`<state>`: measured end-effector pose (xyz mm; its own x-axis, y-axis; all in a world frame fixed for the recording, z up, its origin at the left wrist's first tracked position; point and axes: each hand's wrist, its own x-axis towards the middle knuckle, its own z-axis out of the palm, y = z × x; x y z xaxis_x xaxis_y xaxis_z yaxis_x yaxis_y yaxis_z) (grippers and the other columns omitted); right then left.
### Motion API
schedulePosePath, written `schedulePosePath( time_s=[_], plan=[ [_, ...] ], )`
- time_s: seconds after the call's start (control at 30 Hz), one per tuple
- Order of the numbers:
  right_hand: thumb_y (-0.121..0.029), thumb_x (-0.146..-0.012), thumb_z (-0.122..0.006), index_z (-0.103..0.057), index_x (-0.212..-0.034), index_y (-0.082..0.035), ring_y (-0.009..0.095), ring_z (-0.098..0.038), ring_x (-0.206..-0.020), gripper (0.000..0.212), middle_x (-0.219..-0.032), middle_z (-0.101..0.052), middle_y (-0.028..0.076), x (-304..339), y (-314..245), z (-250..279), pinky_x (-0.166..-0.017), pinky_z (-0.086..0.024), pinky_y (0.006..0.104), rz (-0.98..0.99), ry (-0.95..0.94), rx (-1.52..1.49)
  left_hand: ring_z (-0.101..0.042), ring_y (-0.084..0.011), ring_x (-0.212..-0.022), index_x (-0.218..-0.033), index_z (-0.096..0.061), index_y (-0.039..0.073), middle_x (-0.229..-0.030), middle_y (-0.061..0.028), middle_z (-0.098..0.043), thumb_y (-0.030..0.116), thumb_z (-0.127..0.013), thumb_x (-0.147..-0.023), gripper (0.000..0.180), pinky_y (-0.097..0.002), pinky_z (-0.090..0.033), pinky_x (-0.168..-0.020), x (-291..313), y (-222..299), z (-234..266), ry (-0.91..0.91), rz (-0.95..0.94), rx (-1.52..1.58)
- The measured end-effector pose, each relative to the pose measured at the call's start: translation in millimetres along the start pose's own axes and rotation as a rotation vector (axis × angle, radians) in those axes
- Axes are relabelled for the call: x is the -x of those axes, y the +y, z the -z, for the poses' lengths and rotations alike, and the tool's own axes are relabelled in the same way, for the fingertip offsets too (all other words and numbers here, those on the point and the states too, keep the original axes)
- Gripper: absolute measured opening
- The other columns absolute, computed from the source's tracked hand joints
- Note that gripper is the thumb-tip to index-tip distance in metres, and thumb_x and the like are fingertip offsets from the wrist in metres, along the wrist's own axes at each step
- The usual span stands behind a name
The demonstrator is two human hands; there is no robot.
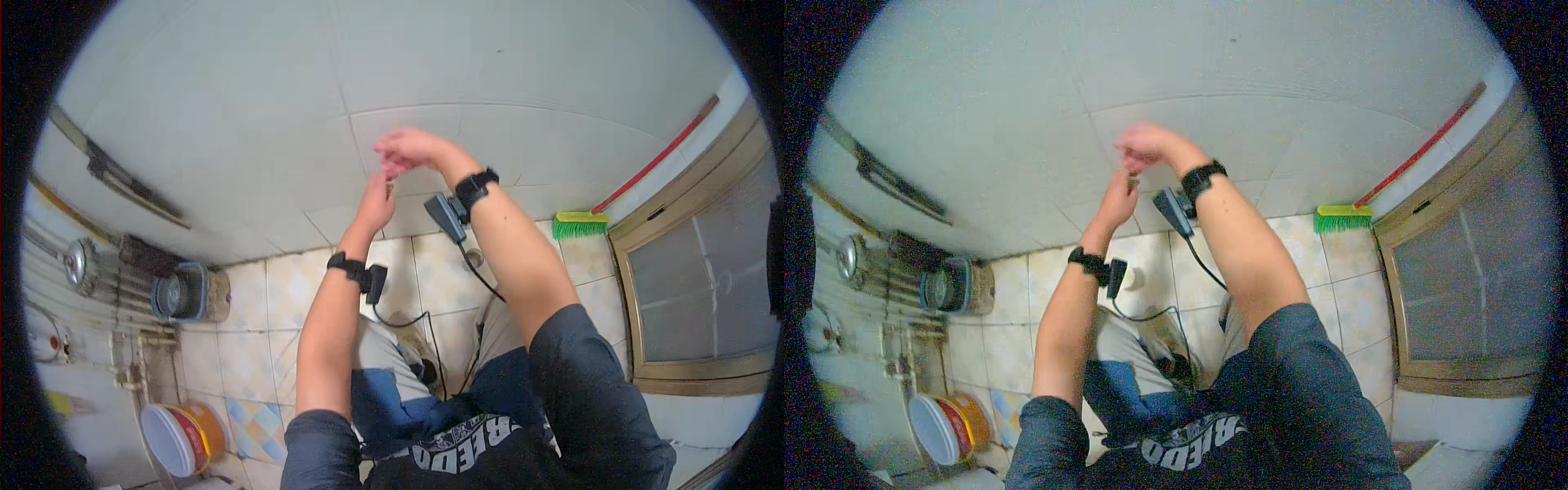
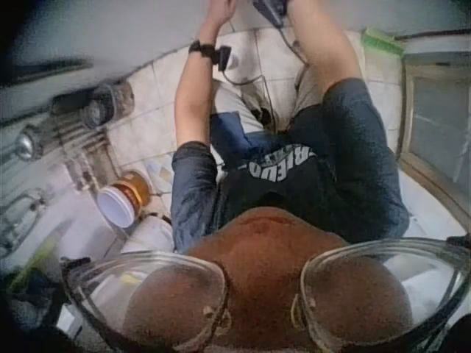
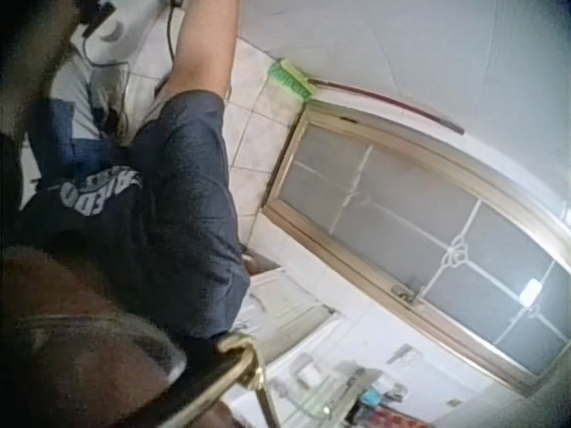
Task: Repairing or cleaning grout on bathroom wall tiles using a cleaning block and toilet paper.
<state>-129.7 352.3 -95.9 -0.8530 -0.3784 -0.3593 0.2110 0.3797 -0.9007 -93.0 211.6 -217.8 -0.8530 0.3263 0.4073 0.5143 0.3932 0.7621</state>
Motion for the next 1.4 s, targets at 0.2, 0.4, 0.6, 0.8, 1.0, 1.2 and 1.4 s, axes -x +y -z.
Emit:
schedulePosePath(
  time_s=[0.2, 0.4, 0.6, 0.8, 1.0, 1.2, 1.4],
  plan=[
    [-0.023, -0.086, -0.055, -0.058, -0.093, -0.008, 0.013, -0.061, -0.065, 0.017, -0.076, -0.060, 0.003, 28, 123, 22, -0.053, -0.049, 0.0247, -0.162, 0.330, -0.473, -0.058, -0.0284, -0.091, -0.105, -0.050, -0.002, -0.101, -0.0175, -0.055, 0.007, -0.061, -0.077, 0.031, -0.0352, -0.048, -0.078, 10, 2, 23, 0.035, 0.205, -0.076],
    [-0.024, -0.084, -0.055, -0.057, -0.096, -0.009, 0.013, -0.061, -0.067, 0.019, -0.077, -0.059, 0.001, 48, 119, 33, -0.056, -0.050, 0.0263, -0.152, 0.361, -0.426, -0.062, -0.0204, -0.082, -0.100, -0.057, -0.003, -0.098, -0.0141, -0.060, 0.014, -0.071, -0.073, 0.035, -0.0303, -0.051, -0.070, -3, 38, 24, 0.093, 0.211, -0.103],
    [-0.027, -0.085, -0.055, -0.056, -0.101, -0.008, 0.014, -0.061, -0.072, 0.025, -0.086, -0.058, 0.004, 87, 109, 31, -0.060, -0.051, 0.0263, -0.021, 0.312, -0.422, -0.061, -0.0149, -0.079, -0.102, -0.060, 0.001, -0.091, -0.0089, -0.063, 0.014, -0.074, -0.070, 0.037, -0.0267, -0.050, -0.067, -3, 117, -10, 0.095, 0.226, 0.026],
    [-0.034, -0.086, -0.055, -0.050, -0.112, -0.006, 0.015, -0.061, -0.076, 0.039, -0.096, -0.059, 0.008, 121, 81, 9, -0.065, -0.051, 0.0272, 0.039, 0.235, -0.480, -0.060, -0.0154, -0.076, -0.099, -0.059, 0.005, -0.088, -0.0075, -0.062, 0.013, -0.073, -0.070, 0.033, -0.0277, -0.049, -0.065, -6, 129, -14, 0.110, 0.152, -0.020],
    [-0.029, -0.087, -0.056, -0.048, -0.116, -0.004, 0.013, -0.060, -0.081, 0.039, -0.094, -0.060, 0.006, 114, 78, -8, -0.068, -0.051, 0.0256, 0.096, 0.222, -0.388, -0.059, -0.0235, -0.080, -0.098, -0.056, 0.004, -0.093, -0.0105, -0.056, 0.009, -0.068, -0.071, 0.029, -0.0327, -0.049, -0.069, 7, 142, -14, 0.047, 0.122, -0.171],
    [-0.022, -0.085, -0.060, -0.050, -0.114, -0.003, 0.009, -0.057, -0.076, 0.036, -0.085, -0.060, 0.003, 81, 84, -11, -0.065, -0.048, 0.0225, 0.201, 0.323, -0.234, -0.059, -0.0258, -0.083, -0.101, -0.055, 0.004, -0.100, -0.0118, -0.052, 0.007, -0.062, -0.074, 0.028, -0.0356, -0.048, -0.072, 13, 110, -2, 0.073, 0.092, -0.046],
    [-0.021, -0.079, -0.065, -0.058, -0.102, -0.007, 0.013, -0.057, -0.069, 0.028, -0.084, -0.060, 0.007, 71, 74, 12, -0.059, -0.046, 0.0232, 0.463, 0.905, 0.188, -0.059, -0.0269, -0.083, -0.102, -0.053, 0.005, -0.098, -0.0131, -0.055, 0.010, -0.056, -0.079, 0.023, -0.0376, -0.048, -0.072, 17, 74, 9, -0.017, 0.117, -0.144]
  ],
)
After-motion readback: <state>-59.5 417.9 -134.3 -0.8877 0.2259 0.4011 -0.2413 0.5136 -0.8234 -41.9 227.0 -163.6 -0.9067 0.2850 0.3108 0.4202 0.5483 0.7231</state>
